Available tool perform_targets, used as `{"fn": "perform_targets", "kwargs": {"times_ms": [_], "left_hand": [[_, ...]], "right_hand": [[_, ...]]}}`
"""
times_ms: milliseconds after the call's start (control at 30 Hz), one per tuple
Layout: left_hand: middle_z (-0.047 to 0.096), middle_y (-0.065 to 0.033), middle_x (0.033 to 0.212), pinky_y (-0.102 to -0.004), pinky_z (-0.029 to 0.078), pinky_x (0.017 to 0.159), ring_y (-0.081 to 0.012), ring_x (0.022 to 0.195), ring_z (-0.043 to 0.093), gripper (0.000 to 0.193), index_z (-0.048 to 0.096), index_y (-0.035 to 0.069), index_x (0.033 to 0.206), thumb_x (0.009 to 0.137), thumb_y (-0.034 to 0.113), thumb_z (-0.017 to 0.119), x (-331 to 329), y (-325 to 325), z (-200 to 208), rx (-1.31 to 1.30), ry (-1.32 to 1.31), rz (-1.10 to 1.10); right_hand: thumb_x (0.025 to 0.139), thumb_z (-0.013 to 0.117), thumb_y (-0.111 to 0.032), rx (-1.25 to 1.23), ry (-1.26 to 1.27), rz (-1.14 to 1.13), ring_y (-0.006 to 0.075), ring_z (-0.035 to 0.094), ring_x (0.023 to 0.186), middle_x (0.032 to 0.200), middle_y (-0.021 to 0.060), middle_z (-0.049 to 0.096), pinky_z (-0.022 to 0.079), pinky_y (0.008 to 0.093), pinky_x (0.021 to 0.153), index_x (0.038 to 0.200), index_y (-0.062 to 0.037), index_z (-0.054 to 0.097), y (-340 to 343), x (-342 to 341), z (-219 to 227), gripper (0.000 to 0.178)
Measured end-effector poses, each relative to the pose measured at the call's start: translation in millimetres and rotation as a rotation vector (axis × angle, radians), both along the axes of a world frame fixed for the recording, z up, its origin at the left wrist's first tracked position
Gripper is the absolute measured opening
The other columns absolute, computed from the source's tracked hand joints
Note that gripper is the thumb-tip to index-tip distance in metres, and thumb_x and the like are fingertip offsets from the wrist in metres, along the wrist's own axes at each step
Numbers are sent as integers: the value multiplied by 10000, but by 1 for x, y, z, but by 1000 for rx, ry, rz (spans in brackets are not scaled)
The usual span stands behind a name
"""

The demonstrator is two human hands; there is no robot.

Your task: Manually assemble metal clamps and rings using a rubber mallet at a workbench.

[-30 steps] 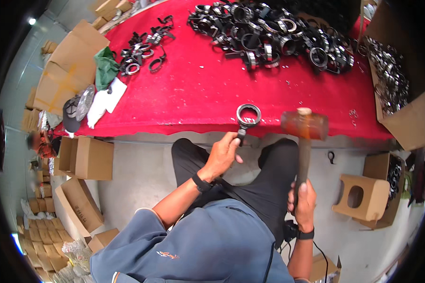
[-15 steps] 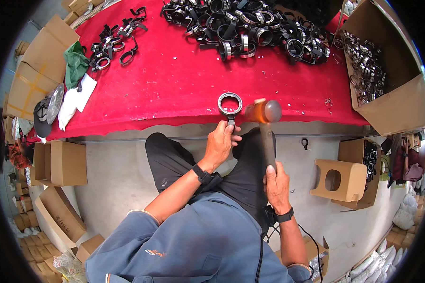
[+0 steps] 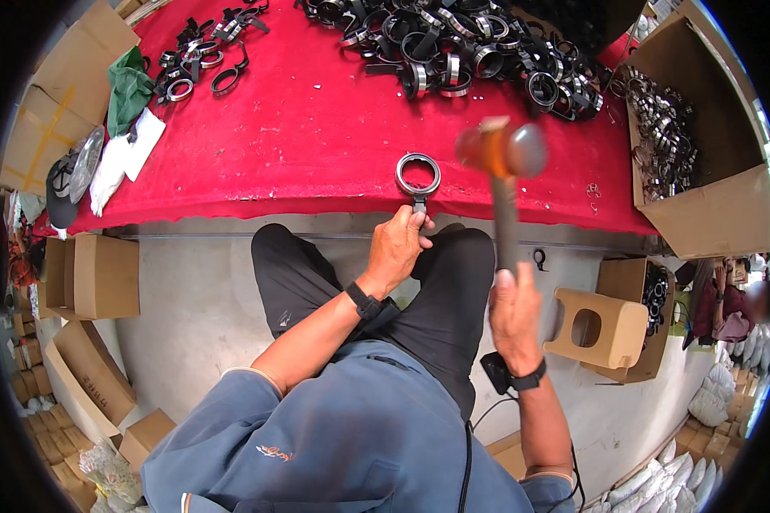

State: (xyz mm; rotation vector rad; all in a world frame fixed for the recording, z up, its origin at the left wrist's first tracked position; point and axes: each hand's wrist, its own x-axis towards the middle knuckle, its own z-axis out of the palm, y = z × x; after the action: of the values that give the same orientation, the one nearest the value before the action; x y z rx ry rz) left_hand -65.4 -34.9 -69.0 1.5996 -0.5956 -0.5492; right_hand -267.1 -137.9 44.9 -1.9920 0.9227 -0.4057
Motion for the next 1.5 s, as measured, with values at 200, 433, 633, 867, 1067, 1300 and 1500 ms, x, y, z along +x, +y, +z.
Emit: {"fn": "perform_targets", "kwargs": {"times_ms": [200, 433, 633, 867, 1067, 1300, 1500], "left_hand": [[785, -136, 947, -379, 584, 625, -246, 717, 788, 308, 588, 16, 1011, 1157, 279, 522, -3, -4, 2, -46, -29, 34], [767, -153, 919, -387, 590, 649, -267, 758, 787, 283, 579, 16, 1002, 1146, 257, 544, -1, 7, -1, -26, -13, 80], [759, -162, 920, -397, 584, 656, -260, 768, 783, 283, 567, 12, 1001, 1152, 249, 525, -1, 4, 1, -21, -101, 9], [736, -179, 934, -397, 594, 700, -257, 811, 778, 273, 562, 6, 1021, 1158, 236, 507, 12, 13, -4, -21, -53, -21], [684, -162, 1048, -351, 606, 724, -235, 856, 770, 281, 612, -18, 1069, 1163, 216, 488, 14, 30, 4, -117, 63, -78], [698, -106, 977, -309, 611, 626, -190, 724, 751, 376, 626, -1, 1103, 1177, 332, 467, 99, 108, 59, -101, 137, 14], [731, -182, 994, -347, 634, 591, -268, 768, 791, 536, 635, -49, 1266, 1163, 444, 452, 355, 135, 117, -28, -342, 459]], "right_hand": [[1085, 590, -547, -395, -214, 253, 314, 505, 460, 582, 127, 510, 429, 422, 495, 1143, 6, 538, -10, 13, 37, 559], [1136, 540, -397, -395, 154, 388, 303, 501, 482, 578, 125, 509, 383, 419, 494, 1053, -16, 568, -1, 105, 150, 391], [1158, 430, -519, -209, 104, 258, 72, 425, 493, 651, -10, 487, 333, 275, 434, 1077, -61, 587, -58, 59, 60, 491], [1130, 415, -608, 382, 65, 64, 97, 463, 486, 677, 1, 483, 387, 283, 414, 1082, -56, 542, -48, 65, 77, 568], [1120, 431, -630, 526, -101, -6, 93, 458, 462, 664, 3, 498, 381, 273, 412, 1111, -53, 551, -14, 16, 19, 590], [1138, 428, -588, 667, -182, -111, 88, 434, 452, 650, 2, 482, 383, 263, 399, 1081, -65, 525, 5, -36, -13, 535], [1120, 451, -624, 656, -204, -125, 89, 445, 455, 647, 2, 486, 385, 264, 399, 1077, -57, 526, 4, -48, -16, 574]]}}
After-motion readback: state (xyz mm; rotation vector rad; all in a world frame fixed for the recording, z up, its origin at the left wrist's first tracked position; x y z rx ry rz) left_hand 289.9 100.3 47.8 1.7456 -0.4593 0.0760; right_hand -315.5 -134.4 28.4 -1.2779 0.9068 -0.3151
